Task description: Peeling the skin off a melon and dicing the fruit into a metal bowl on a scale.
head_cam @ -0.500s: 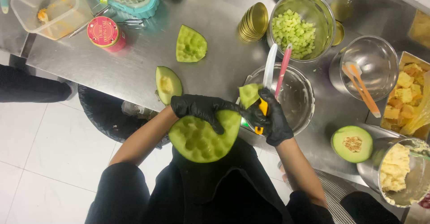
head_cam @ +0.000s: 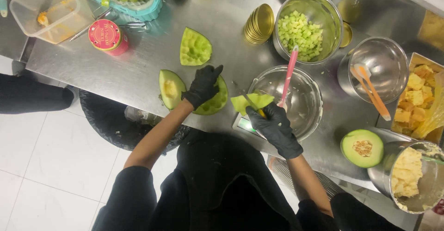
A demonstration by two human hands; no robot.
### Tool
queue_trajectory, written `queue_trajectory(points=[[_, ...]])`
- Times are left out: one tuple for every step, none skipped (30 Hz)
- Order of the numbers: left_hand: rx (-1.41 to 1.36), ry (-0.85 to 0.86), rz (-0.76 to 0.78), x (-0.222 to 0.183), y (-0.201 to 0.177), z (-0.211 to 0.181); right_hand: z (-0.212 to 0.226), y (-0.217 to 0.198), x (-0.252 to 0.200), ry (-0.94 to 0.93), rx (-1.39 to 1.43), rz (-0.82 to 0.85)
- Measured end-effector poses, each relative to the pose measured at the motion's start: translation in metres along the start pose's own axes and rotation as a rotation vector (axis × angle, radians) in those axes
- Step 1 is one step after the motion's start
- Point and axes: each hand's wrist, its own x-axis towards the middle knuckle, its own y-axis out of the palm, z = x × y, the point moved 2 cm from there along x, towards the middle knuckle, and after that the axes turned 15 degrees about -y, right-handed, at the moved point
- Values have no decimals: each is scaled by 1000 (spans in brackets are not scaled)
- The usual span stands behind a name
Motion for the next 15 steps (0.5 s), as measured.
queue_trajectory(points=[[3, 1, -4, -11, -11, -16, 16, -4, 4, -5, 1, -2], [-190, 63, -144, -25, -24, -33, 32, -6, 6, -16, 29, 14], [-383, 126, -284, -39, -36, -49, 48, -9, 8, -27, 56, 30], [-382, 123, -285, -53, -43, -62, 51, -9, 10, -27, 58, 32], [-1137, -69, 256, -64, -42, -72, 52, -9, 11, -13, -38, 63], [-1851, -285, 849, -81, -40, -87, 54, -8, 12, 1, -133, 99], [-1857, -289, 843, -89, -34, -89, 58, -8, 12, 2, -131, 107], [-1913, -308, 769, -96, -29, -91, 66, -7, 13, -220, -75, 125], [-1967, -326, 694, -103, -24, -93, 75, -7, 14, -441, -15, 147], [-1971, -326, 687, -100, -20, -90, 75, -10, 8, -442, -12, 153], [-2054, -366, 667, -98, -15, -87, 72, -12, 2, -249, 383, 244], [-2135, -405, 647, -95, -11, -84, 70, -12, -5, -43, 772, 331], [-2138, -404, 642, -95, -11, -84, 73, -12, -9, -43, 773, 336], [-2054, -247, 518, -94, -14, -83, 73, -12, -15, 109, 750, 282], [-1960, -97, 397, -93, -16, -83, 73, -12, -21, 259, 724, 228]])
